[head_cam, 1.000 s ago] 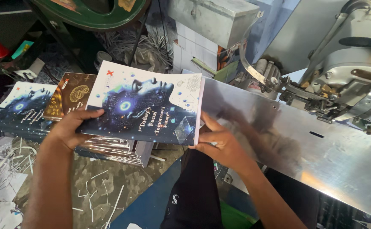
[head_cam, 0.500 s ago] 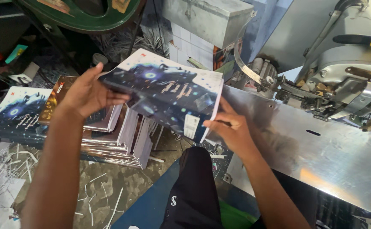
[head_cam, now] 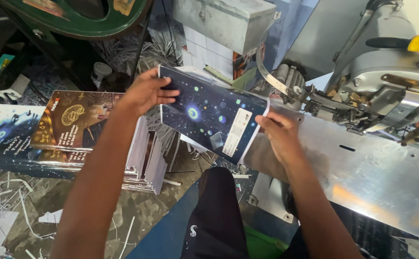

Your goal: The person picks up printed book covers from a stack, places them on a metal binding machine, and secures the spine. They then remove the bound book and place it on a separate pile. The process is repeated for multiple books.

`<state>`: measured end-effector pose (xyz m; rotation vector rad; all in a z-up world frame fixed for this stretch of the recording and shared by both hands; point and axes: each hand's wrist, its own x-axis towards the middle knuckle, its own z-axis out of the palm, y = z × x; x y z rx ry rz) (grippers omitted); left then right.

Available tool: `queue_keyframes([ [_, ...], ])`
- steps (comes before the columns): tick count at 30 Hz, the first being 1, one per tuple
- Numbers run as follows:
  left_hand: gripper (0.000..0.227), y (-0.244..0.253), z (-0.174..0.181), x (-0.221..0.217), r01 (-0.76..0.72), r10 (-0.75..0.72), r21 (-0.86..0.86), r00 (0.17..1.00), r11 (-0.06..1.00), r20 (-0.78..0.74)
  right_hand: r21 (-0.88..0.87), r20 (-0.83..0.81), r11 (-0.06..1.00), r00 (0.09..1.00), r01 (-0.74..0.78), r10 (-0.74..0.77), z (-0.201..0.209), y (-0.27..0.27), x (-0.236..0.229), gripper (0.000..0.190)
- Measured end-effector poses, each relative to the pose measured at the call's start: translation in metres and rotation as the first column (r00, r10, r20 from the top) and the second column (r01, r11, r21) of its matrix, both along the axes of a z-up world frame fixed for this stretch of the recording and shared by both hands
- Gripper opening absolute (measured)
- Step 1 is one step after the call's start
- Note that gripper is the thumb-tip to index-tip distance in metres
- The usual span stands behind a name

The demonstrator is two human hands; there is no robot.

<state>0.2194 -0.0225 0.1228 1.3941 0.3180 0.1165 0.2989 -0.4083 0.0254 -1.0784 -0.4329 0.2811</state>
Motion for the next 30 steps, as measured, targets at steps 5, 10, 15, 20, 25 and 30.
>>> queue_keyframes([
  [5,0.028,-0.008,-0.030,0.031,-0.025,0.027,0.046,0.999,0.999,-0.035,-0.140,0.053,0.976,0.986,0.164,-0.158,0.009,-0.004,0.004,0.023],
  [10,0.021,-0.013,-0.066,0.057,-0.173,0.186,0.181,0.981,0.968,-0.059,-0.369,0.137,0.887,0.961,0.276,-0.242,0.028,-0.006,0.000,0.028],
  [15,0.015,-0.021,-0.086,0.070,-0.270,0.285,0.218,0.958,0.938,-0.041,-0.583,0.149,0.731,0.931,0.354,-0.333,0.042,-0.005,-0.005,0.039],
  [20,0.014,-0.029,-0.081,0.065,-0.309,0.320,0.248,0.947,0.918,-0.006,-0.630,0.153,0.699,0.936,0.339,-0.316,0.047,-0.008,-0.009,0.039],
  [25,0.018,-0.036,-0.068,0.056,-0.331,0.361,0.359,0.932,0.873,-0.019,-0.639,0.129,0.695,0.937,0.329,-0.324,0.048,-0.009,-0.011,0.041],
  [30,0.024,-0.037,-0.071,0.055,-0.382,0.370,0.475,0.921,0.793,0.124,-0.669,0.155,0.650,0.922,0.361,-0.354,0.046,-0.009,-0.016,0.044],
])
